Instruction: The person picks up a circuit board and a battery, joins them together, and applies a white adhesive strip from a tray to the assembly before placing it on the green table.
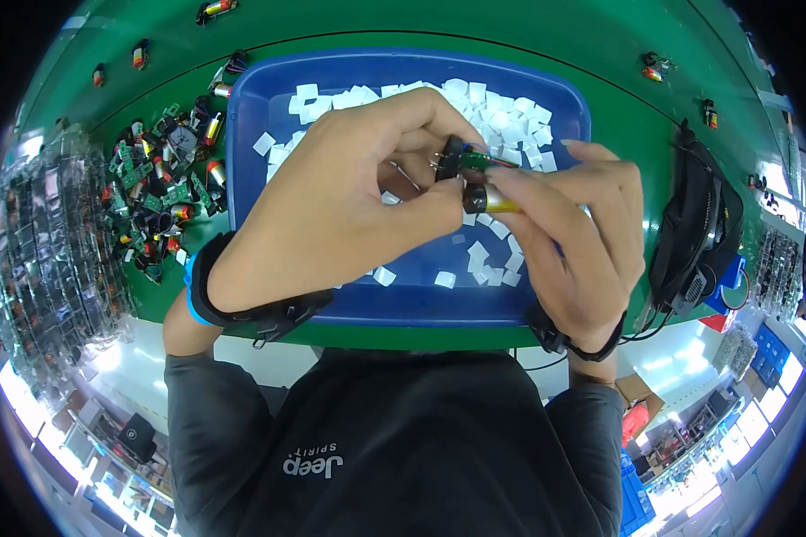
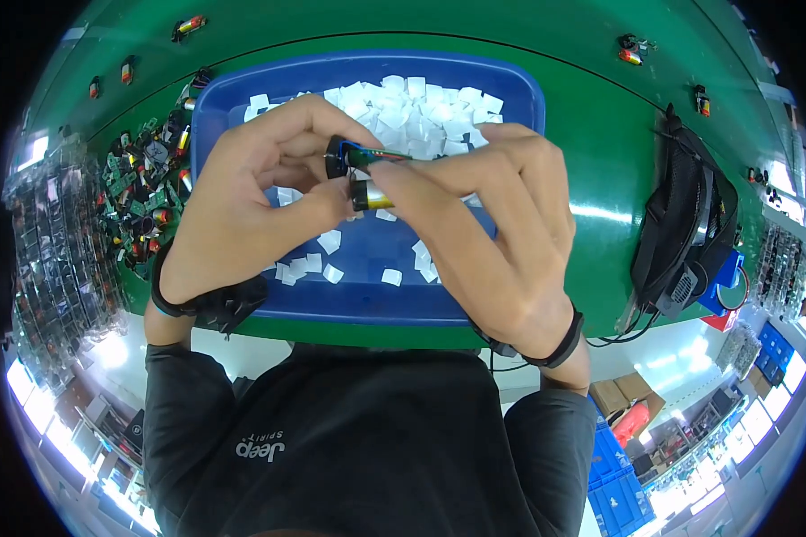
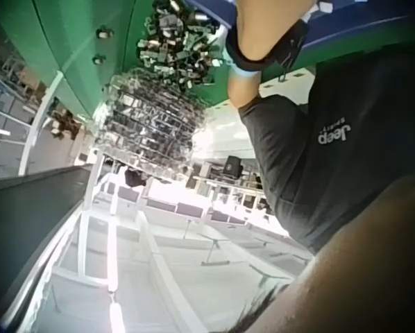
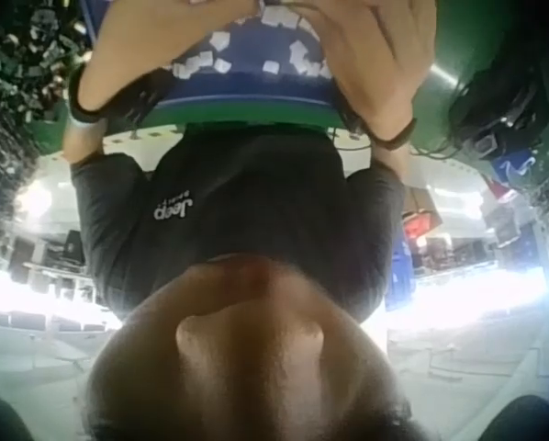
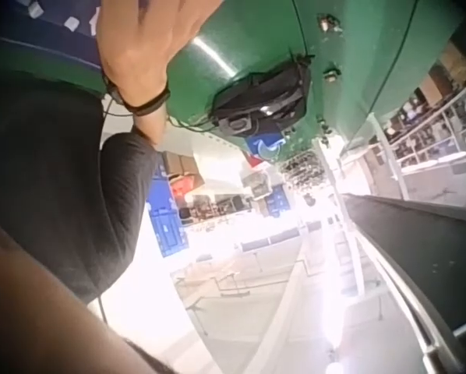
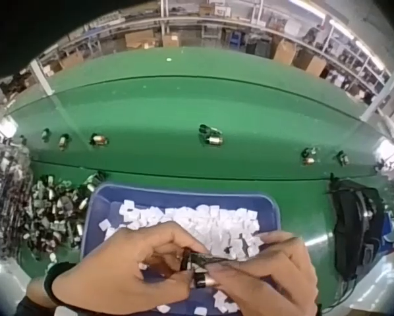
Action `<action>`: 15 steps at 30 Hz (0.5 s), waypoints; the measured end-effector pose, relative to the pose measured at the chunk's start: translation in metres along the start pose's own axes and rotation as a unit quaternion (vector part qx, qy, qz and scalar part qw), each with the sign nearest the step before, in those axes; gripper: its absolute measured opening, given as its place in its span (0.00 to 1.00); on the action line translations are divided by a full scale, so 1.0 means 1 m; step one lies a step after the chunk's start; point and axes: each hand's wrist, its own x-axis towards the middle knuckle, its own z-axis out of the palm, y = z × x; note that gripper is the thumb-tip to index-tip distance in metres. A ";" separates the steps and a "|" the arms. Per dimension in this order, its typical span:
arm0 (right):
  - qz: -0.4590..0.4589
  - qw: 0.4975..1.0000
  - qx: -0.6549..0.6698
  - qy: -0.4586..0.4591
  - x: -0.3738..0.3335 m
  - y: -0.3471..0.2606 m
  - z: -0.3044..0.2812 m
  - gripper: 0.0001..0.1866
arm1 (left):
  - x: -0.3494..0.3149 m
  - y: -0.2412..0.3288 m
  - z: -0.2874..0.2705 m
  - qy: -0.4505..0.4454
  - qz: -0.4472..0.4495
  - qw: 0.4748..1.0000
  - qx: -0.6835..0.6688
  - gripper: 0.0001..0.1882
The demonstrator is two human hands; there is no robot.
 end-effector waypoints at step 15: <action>-0.042 0.993 -0.074 0.085 -0.002 -0.003 0.001 0.18 | -0.006 0.006 0.002 0.004 0.045 0.999 -0.007 0.17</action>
